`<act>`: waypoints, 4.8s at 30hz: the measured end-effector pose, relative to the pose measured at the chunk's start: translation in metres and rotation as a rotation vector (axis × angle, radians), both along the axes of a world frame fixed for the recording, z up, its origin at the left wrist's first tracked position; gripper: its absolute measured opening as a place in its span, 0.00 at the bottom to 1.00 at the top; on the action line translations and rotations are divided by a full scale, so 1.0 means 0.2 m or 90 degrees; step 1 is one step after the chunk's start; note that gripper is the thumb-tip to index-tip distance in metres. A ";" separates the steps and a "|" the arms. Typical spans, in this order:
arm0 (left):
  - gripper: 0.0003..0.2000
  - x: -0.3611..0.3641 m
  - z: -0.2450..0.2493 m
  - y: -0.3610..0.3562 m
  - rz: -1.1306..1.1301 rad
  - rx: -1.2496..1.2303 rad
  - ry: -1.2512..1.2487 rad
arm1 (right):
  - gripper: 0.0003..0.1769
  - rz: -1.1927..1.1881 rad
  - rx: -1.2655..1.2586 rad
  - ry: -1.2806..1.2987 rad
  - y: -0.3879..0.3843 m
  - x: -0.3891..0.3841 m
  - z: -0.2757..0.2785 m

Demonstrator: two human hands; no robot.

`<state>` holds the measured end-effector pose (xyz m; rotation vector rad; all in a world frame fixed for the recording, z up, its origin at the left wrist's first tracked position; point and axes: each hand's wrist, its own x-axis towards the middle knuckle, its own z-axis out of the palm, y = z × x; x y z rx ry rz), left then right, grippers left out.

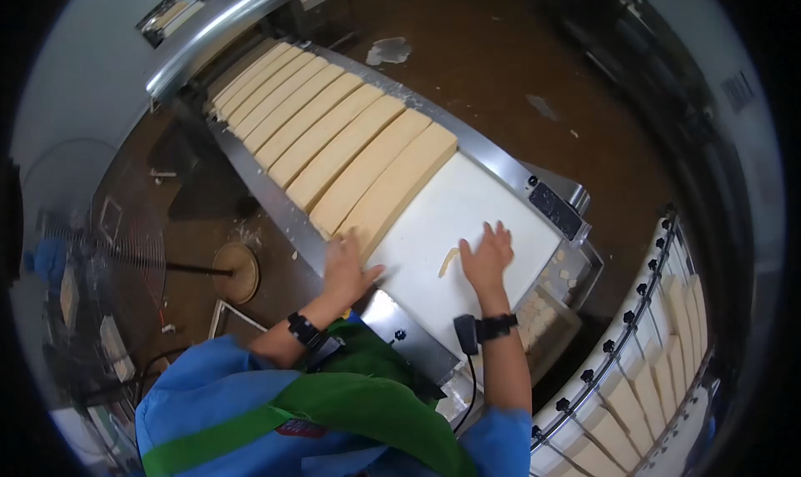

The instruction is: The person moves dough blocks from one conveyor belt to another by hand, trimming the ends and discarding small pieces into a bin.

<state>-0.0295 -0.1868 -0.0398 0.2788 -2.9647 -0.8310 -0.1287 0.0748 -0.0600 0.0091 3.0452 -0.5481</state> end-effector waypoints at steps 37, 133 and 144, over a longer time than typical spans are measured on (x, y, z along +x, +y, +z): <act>0.38 0.00 0.08 0.76 -0.616 0.173 0.065 | 0.49 -0.858 -0.312 0.349 0.78 0.89 0.23; 0.47 -0.17 -0.03 -0.01 -0.312 0.024 -0.178 | 0.37 -0.402 -0.016 -0.102 -0.21 -0.53 0.20; 0.38 -0.03 0.07 0.78 -0.477 0.129 -0.048 | 0.45 -0.757 -0.258 0.127 0.86 0.32 0.12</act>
